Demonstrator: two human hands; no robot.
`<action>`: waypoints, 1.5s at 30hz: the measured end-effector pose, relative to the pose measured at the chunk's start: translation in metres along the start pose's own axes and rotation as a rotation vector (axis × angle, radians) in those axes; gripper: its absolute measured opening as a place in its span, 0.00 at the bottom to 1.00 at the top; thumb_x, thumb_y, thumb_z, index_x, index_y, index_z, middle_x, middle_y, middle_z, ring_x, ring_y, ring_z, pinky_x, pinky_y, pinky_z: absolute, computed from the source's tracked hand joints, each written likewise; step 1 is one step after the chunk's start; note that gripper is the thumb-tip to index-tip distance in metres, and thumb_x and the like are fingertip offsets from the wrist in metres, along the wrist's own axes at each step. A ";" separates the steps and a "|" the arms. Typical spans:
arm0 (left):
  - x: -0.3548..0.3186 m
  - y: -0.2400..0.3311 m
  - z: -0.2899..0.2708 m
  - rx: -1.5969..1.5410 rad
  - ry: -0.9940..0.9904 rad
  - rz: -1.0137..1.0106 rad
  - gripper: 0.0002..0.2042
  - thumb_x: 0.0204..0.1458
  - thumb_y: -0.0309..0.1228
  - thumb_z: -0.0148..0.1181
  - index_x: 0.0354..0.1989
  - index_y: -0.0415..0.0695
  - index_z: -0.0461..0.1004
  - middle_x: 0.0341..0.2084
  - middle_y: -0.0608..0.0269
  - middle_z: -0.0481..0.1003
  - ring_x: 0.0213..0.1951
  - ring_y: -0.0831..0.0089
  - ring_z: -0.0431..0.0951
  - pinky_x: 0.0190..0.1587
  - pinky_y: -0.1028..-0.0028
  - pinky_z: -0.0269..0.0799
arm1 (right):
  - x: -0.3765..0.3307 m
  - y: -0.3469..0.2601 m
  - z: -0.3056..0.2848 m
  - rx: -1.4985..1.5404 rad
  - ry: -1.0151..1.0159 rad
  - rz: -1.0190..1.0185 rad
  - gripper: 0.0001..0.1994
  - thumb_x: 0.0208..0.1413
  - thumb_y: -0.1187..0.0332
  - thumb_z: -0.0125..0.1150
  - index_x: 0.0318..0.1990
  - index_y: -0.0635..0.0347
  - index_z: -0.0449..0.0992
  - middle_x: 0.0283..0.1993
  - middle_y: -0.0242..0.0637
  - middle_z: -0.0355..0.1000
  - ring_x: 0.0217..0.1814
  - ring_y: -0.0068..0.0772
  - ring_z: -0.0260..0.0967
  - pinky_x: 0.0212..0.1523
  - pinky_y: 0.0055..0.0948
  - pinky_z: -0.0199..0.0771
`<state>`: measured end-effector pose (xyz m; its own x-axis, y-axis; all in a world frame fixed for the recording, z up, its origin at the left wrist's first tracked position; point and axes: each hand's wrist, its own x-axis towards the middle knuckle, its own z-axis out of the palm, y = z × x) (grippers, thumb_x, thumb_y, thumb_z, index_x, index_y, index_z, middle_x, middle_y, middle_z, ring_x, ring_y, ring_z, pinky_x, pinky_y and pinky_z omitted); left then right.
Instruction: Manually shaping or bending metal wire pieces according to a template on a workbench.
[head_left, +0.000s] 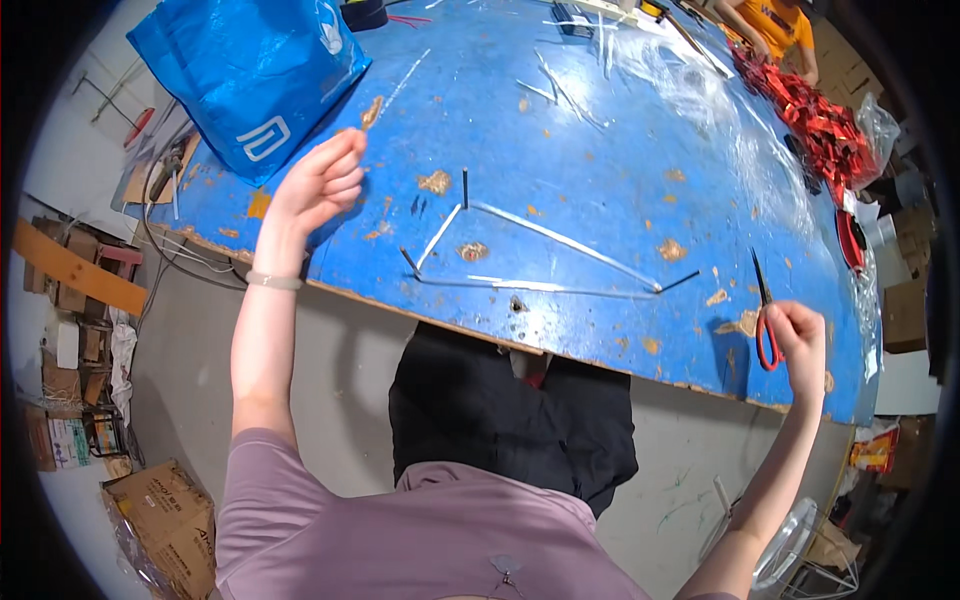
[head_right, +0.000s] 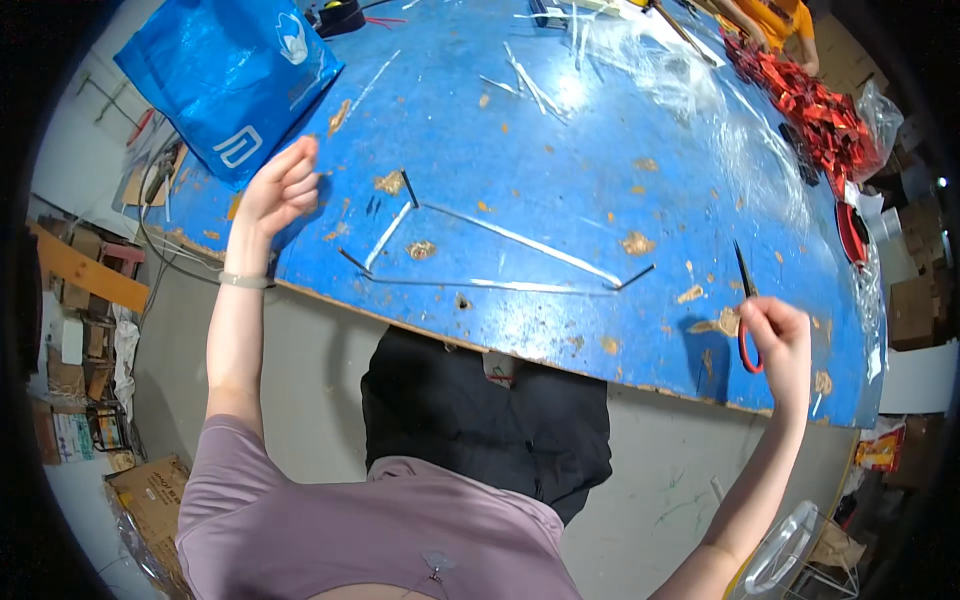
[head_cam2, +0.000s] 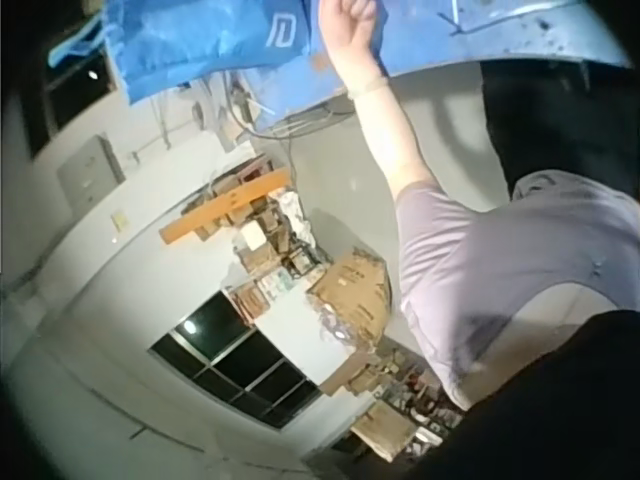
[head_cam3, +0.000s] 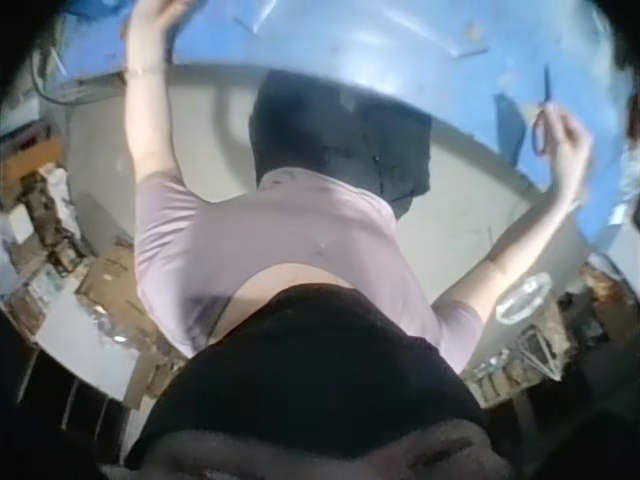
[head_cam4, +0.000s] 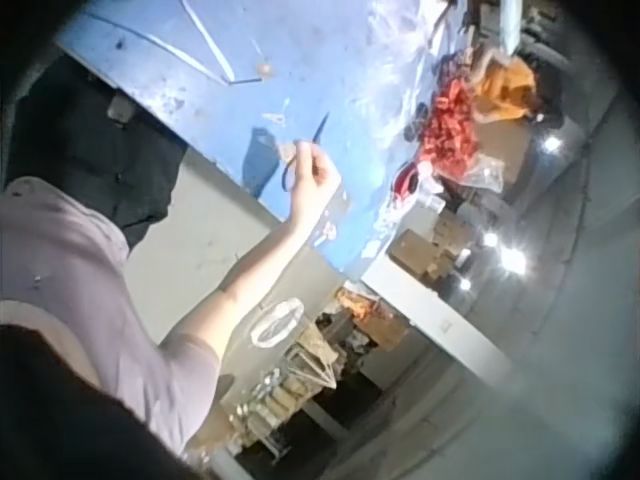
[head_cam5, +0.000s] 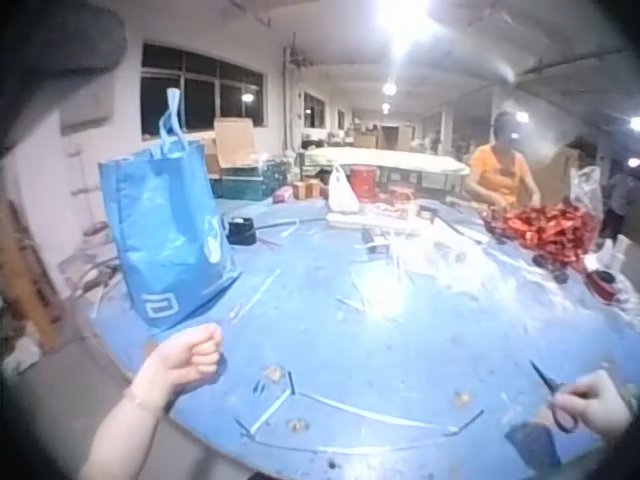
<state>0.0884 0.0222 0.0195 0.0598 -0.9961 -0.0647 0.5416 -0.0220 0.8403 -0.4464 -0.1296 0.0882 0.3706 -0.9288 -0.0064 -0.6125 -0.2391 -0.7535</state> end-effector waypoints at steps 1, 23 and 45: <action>0.011 0.000 0.001 0.034 0.059 -0.057 0.11 0.56 0.37 0.43 0.28 0.42 0.63 0.09 0.79 0.49 0.10 0.88 0.45 0.13 0.85 0.39 | 0.014 0.003 0.003 0.018 -0.012 0.007 0.10 0.48 0.67 0.57 0.23 0.65 0.73 0.18 0.21 0.61 0.20 0.10 0.51 0.19 0.17 0.49; 0.043 -0.013 0.092 1.255 0.136 0.593 0.10 0.50 0.32 0.53 0.37 0.41 0.73 0.30 0.69 0.74 0.31 0.85 0.69 0.34 0.84 0.65 | -0.238 0.133 -0.036 -0.208 0.314 0.632 0.16 0.47 0.64 0.60 0.14 0.62 0.66 0.13 0.20 0.54 0.18 0.12 0.45 0.18 0.18 0.42; -0.097 -0.206 0.246 -0.025 -1.118 -0.615 0.13 0.50 0.39 0.47 0.26 0.41 0.70 0.17 0.71 0.64 0.22 0.84 0.60 0.25 0.83 0.56 | -0.312 0.058 0.014 0.200 -0.116 0.375 0.11 0.42 0.66 0.63 0.22 0.67 0.74 0.17 0.31 0.66 0.19 0.18 0.55 0.19 0.18 0.50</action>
<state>-0.2353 0.1025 -0.0148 -0.9342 -0.3519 0.0584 0.2449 -0.5137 0.8223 -0.5876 0.1506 0.0374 0.2316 -0.9002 -0.3688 -0.5766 0.1784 -0.7973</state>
